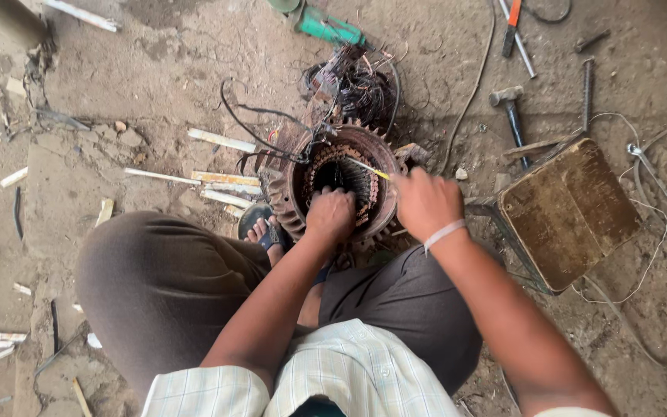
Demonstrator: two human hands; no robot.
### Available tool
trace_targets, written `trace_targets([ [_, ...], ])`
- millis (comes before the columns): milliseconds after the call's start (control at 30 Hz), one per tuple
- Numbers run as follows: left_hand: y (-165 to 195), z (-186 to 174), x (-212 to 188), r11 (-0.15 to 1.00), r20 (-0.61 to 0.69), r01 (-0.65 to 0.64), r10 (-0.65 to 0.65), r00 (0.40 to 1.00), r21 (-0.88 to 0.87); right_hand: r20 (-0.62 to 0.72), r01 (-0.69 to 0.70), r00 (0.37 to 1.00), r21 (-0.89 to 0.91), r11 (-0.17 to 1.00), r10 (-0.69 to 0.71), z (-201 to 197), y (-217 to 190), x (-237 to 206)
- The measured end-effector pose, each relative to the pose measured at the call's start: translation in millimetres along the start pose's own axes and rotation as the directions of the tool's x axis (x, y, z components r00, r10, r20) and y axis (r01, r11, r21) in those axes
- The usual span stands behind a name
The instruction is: The person sits on the ground and uses a screwdriver to scrape and clean the inner copper windings of a motor stator. They repeatedly probe and remove debris from the slots while holding the stator steady with the other hand.
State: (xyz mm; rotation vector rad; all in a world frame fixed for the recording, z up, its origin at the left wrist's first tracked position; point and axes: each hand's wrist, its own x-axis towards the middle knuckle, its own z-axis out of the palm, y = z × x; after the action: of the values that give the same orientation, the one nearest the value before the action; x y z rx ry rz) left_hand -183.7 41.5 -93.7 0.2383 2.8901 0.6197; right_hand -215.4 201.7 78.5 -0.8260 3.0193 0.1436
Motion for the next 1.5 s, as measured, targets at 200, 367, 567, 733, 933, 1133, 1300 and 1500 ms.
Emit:
trace_targets([
  [200, 6.3, -11.0, -5.0, 0.999, 0.026, -0.026, 0.025, 0.999, 0.030, 0.342, 0.056, 0.940, -0.204, 0.977, 0.017, -46.7, -17.0, 84.3],
  [367, 8.7, -15.4, -6.9, 0.999, -0.020, -0.053, 0.053, 0.998, 0.004, 0.399, 0.090, 0.917, -0.191, 0.977, -0.006, -60.5, -35.4, 111.9],
  [567, 14.6, -22.6, 0.5, 0.965, -0.045, -0.019, 0.008, 0.999, -0.261, 0.524, 0.121, 0.850, -0.280, 0.952, 0.046, -70.8, -15.5, 159.0],
  [733, 17.8, -26.3, 9.4, 0.787, 0.073, 0.193, -0.186, 0.980, -0.586, 0.585, 0.107, 0.810, -0.214, 0.971, 0.039, -55.6, 24.2, 182.7],
  [933, 6.6, -13.1, 27.9, 0.543, 0.152, 0.420, -0.469, 0.870, -0.727, 0.481, 0.089, 0.876, -0.248, 0.965, 0.043, -11.8, 49.8, 177.1],
  [1133, 7.0, 3.5, 45.1, 0.059, 0.307, 0.400, -0.542, 0.782, -0.915, 0.431, 0.032, 0.901, -0.165, 0.986, 0.043, -6.1, 67.6, 125.9],
  [1300, 3.0, 7.5, 61.2, -0.354, 0.392, 0.231, -0.498, 0.773, -0.906, 0.402, -0.310, 0.871, 0.001, 0.951, 0.283, -2.0, 75.1, 47.6],
  [1500, 6.8, 5.6, 71.5, -0.406, 0.439, 0.217, -0.601, 0.668, -0.888, 0.019, -0.299, 0.930, 0.620, 0.725, 0.368, 55.8, 58.2, -8.2],
])
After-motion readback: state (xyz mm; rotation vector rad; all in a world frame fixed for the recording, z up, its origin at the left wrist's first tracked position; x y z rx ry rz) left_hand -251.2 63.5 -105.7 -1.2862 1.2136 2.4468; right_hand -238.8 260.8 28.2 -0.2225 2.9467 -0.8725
